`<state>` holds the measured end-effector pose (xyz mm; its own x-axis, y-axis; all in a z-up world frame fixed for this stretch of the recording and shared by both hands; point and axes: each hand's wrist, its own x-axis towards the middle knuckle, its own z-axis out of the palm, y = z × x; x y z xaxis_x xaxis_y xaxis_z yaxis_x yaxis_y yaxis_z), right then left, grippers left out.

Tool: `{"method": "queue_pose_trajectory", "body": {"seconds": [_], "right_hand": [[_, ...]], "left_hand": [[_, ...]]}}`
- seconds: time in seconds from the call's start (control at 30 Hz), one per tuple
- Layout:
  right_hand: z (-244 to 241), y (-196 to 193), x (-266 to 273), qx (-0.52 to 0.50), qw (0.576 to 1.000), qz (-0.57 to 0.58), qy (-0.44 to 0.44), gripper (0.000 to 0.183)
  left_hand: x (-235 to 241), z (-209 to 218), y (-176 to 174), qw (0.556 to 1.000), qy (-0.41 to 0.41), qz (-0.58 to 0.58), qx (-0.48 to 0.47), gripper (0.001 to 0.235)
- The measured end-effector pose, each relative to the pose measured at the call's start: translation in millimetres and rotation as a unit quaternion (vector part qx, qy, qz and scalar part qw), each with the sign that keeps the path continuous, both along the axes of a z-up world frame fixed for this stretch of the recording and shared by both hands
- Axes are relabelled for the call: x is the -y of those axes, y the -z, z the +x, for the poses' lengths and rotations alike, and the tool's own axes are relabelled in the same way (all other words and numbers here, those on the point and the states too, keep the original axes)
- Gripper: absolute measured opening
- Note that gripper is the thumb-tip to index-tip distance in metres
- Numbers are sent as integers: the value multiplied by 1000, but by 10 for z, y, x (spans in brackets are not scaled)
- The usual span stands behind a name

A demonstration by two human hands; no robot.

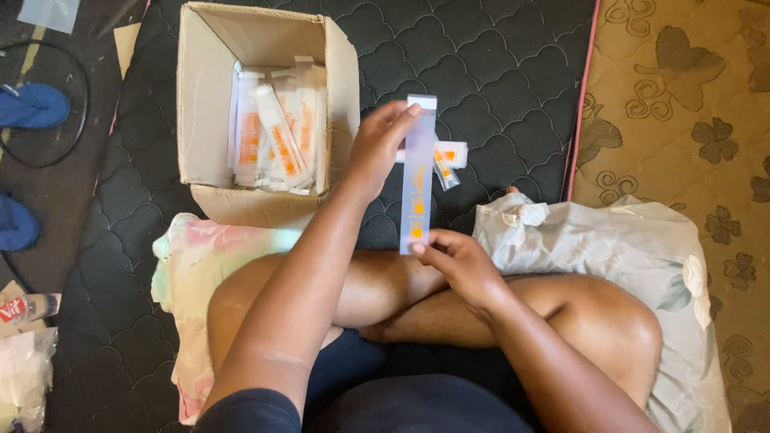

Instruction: Inserting small paper strips into clear plastic sleeves and organizing them in a box.

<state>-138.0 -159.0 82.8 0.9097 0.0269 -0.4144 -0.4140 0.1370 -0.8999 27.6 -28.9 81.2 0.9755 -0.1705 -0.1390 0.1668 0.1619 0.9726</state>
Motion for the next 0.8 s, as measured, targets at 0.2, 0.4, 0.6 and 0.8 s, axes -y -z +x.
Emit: {"method": "queue_pose_trajectory", "body": {"seconds": [0.2,0.4,0.6,0.8], "right_hand": [[300,320,-159,-5,976,179,125,16],[415,362,-210,2,968,157,197,17],[484,413,-203,-3,967,170,189,24],[582,401,-138,-1,973,155,173,25]], "left_hand": [[18,-412,-7,979,-43,-12,-199,75],[-64,-1168,556,995,-6,91,-46,27],[21,-1017,576,994,-10,90,55,22],[-42,-884,637,997,-4,58,42,12]]}}
